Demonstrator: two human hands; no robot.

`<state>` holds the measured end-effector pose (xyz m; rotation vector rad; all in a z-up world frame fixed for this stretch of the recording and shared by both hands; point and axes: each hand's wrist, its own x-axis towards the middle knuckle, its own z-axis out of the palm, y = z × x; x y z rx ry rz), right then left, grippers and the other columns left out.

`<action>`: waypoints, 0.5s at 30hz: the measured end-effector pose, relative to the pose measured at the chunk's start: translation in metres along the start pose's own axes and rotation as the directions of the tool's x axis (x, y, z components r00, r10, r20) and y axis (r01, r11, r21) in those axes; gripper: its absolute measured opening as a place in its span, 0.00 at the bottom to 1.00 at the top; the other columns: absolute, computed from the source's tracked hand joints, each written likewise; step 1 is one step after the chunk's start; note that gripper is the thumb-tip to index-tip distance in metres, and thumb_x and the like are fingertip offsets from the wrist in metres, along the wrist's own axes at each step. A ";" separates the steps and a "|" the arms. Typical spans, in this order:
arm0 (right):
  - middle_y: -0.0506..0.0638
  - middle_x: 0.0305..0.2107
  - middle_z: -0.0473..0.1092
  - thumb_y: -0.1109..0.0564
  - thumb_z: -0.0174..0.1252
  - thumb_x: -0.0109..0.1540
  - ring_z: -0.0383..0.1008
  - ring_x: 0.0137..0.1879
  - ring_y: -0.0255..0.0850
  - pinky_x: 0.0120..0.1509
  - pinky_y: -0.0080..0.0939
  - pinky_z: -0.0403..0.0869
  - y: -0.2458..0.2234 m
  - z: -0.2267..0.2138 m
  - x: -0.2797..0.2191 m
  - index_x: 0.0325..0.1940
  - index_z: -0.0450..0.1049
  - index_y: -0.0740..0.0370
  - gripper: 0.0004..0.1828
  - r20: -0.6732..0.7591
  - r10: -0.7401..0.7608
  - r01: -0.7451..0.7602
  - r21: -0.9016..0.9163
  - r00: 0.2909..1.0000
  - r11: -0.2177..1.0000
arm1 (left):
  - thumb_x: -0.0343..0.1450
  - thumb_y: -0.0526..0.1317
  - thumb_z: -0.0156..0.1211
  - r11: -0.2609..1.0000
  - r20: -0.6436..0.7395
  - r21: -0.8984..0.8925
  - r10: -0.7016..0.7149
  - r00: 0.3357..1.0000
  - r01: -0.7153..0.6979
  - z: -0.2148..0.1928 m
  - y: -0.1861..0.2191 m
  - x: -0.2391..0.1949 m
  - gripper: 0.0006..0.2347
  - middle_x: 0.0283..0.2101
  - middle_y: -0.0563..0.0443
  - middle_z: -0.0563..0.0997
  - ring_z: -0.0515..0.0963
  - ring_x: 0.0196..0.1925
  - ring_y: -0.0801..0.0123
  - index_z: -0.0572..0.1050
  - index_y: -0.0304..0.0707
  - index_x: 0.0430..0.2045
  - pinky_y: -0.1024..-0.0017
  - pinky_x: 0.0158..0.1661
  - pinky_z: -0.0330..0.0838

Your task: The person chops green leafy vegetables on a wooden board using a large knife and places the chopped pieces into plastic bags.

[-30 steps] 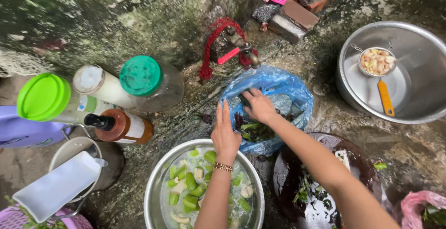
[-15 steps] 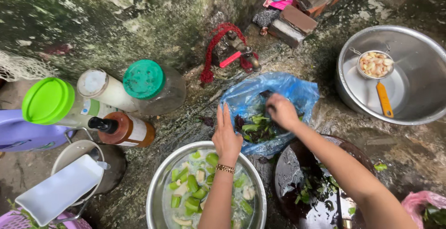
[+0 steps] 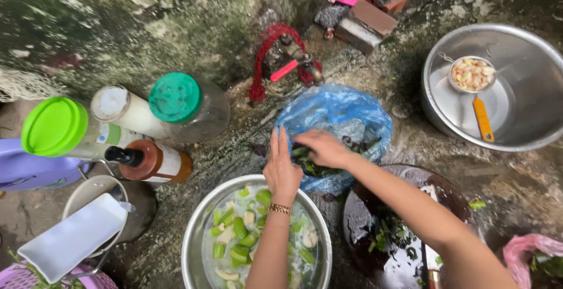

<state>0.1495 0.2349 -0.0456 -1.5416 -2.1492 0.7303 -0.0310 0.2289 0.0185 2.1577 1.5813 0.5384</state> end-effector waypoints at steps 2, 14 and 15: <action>0.56 0.65 0.62 0.65 0.63 0.51 0.55 0.74 0.53 0.74 0.66 0.53 -0.019 0.010 0.007 0.57 0.73 0.58 0.29 0.190 -0.031 0.054 -0.117 0.981 0.992 | 0.53 0.23 0.65 1.000 -0.015 -0.007 0.004 1.000 -0.004 0.003 -0.003 0.001 0.46 0.75 0.47 0.57 0.80 0.54 0.50 0.55 0.47 0.71 0.62 0.44 0.78; 0.45 0.61 0.71 0.52 0.62 0.60 0.70 0.71 0.45 0.79 0.49 0.65 0.085 -0.034 -0.079 0.51 0.79 0.48 0.15 0.062 0.183 -0.179 -0.057 0.981 0.982 | 0.59 0.23 0.63 0.946 0.157 0.319 -0.115 0.981 0.060 -0.020 0.030 0.002 0.37 0.80 0.51 0.47 0.62 0.68 0.48 0.63 0.47 0.66 0.45 0.57 0.65; 0.48 0.66 0.66 0.49 0.65 0.59 0.66 0.72 0.48 0.78 0.53 0.63 0.085 -0.045 -0.082 0.55 0.78 0.47 0.20 0.068 0.291 -0.286 -0.070 0.954 0.956 | 0.59 0.24 0.63 0.920 0.116 0.391 -0.036 0.993 -0.012 -0.018 0.037 0.001 0.34 0.79 0.49 0.48 0.58 0.72 0.48 0.67 0.48 0.63 0.37 0.58 0.59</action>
